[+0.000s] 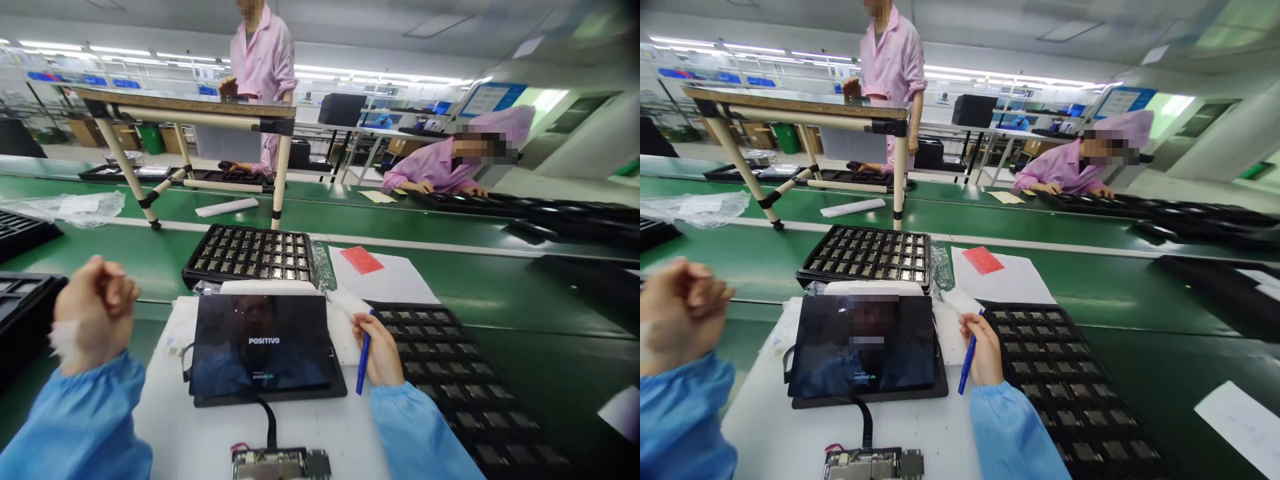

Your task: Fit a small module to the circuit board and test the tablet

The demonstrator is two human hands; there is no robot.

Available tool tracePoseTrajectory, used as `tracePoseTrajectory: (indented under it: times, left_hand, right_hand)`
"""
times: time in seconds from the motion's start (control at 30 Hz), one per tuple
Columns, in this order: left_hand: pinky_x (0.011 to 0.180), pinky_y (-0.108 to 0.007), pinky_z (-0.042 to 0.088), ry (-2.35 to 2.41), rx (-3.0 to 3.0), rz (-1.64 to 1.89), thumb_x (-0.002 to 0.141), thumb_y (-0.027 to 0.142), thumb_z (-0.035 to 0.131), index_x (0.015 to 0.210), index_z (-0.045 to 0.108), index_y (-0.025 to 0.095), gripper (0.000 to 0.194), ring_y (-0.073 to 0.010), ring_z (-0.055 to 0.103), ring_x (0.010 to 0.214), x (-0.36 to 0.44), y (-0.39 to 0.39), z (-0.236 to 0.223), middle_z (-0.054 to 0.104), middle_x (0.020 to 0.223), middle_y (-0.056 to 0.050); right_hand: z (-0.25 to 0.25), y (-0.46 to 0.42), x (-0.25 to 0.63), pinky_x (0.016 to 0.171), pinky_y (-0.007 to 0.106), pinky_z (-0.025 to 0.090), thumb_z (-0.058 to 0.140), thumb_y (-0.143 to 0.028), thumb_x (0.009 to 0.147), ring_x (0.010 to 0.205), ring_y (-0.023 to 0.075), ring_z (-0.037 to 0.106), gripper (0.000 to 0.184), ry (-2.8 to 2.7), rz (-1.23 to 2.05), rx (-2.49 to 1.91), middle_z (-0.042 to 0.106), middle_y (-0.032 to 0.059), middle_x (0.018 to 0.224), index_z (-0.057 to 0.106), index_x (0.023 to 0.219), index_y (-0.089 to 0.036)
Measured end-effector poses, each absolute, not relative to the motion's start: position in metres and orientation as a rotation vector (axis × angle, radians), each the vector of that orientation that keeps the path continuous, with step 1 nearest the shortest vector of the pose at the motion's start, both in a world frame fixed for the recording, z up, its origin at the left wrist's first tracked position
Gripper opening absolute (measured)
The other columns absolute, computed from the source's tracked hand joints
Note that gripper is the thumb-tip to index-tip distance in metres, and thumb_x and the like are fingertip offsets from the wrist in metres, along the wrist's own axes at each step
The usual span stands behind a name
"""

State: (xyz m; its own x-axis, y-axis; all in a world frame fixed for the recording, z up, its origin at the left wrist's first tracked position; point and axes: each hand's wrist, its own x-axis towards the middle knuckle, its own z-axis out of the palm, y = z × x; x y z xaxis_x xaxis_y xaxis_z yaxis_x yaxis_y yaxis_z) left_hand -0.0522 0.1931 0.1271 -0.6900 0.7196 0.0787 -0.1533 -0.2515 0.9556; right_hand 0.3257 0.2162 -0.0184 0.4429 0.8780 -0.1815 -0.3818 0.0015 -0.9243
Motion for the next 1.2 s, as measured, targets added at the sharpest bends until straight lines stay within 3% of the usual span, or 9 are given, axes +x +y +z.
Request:
tracePoseTrajectory:
  times: [0.1,0.17,0.23,0.37,0.57,0.87,1.2]
  left_hand:
    - [0.041,-0.018,0.032,1.442,0.585,1.822,0.084,0.017,0.041,0.063,0.057,0.016,0.026,-0.0085,0.036,0.043,-0.053,0.229,0.105,0.039,0.046,0.004]
    - [0.042,-0.021,0.036,1.495,0.535,1.716,0.089,0.022,0.044,0.07,0.058,0.014,0.025,-0.0093,0.041,0.044,-0.058,0.247,0.08,0.044,0.053,0.004]
    - [0.043,-0.022,0.038,1.574,0.5,1.637,0.088,0.028,0.053,0.075,0.057,0.014,0.02,-0.009,0.044,0.047,-0.062,0.257,0.055,0.05,0.061,0.004]
    - [0.053,-0.026,0.046,1.721,0.485,1.633,0.086,0.027,0.057,0.078,0.058,0.014,0.016,-0.0116,0.053,0.058,-0.062,0.265,0.026,0.056,0.072,0.001]
    - [0.066,-0.033,0.05,1.808,0.58,1.649,0.085,0.027,0.058,0.081,0.059,0.014,0.014,-0.0158,0.059,0.071,-0.064,0.271,0.014,0.06,0.079,-0.001]
    - [0.076,-0.04,0.05,1.904,0.718,1.591,0.084,0.027,0.061,0.085,0.061,0.014,0.013,-0.0189,0.06,0.081,-0.081,0.279,-0.012,0.062,0.085,-0.003]
    - [0.075,-0.039,0.051,1.881,0.744,1.513,0.084,0.024,0.06,0.087,0.06,0.014,0.01,-0.018,0.061,0.078,-0.076,0.281,-0.006,0.062,0.082,-0.002]
  right_hand:
    - [-0.018,0.216,0.326,0.046,0.022,0.048,0.072,-0.024,0.051,0.051,0.0116,0.055,0.018,-0.536,1.071,-1.184,0.062,-0.0005,0.063,0.063,0.066,-0.019]
    - [-0.018,0.216,0.326,0.047,0.022,0.048,0.072,-0.024,0.051,0.051,0.0117,0.055,0.018,-0.534,1.074,-1.183,0.062,-0.0006,0.063,0.063,0.066,-0.019]
    - [-0.018,0.216,0.326,0.047,0.022,0.048,0.072,-0.024,0.051,0.051,0.0117,0.055,0.019,-0.53,1.076,-1.184,0.062,-0.0005,0.063,0.063,0.067,-0.019]
    - [-0.016,0.216,0.326,0.048,0.022,0.048,0.072,-0.024,0.052,0.052,0.0118,0.056,0.021,-0.521,1.084,-1.186,0.062,0.0001,0.064,0.064,0.071,-0.018]
    - [-0.008,0.214,0.325,0.05,0.021,0.046,0.071,-0.028,0.05,0.052,0.0104,0.055,0.033,-0.464,1.11,-1.166,0.064,-0.0014,0.066,0.065,0.082,-0.02]
    - [-0.004,0.211,0.32,0.053,0.02,0.042,0.069,-0.028,0.052,0.066,0.0124,0.057,0.015,-0.518,1.066,-1.175,0.068,0.0033,0.088,0.064,0.061,-0.018]
    - [-0.006,0.215,0.324,0.052,0.023,0.044,0.07,-0.041,0.054,0.06,0.0154,0.059,0.029,-0.471,1.153,-1.151,0.069,0.0034,0.07,0.068,0.072,-0.019]
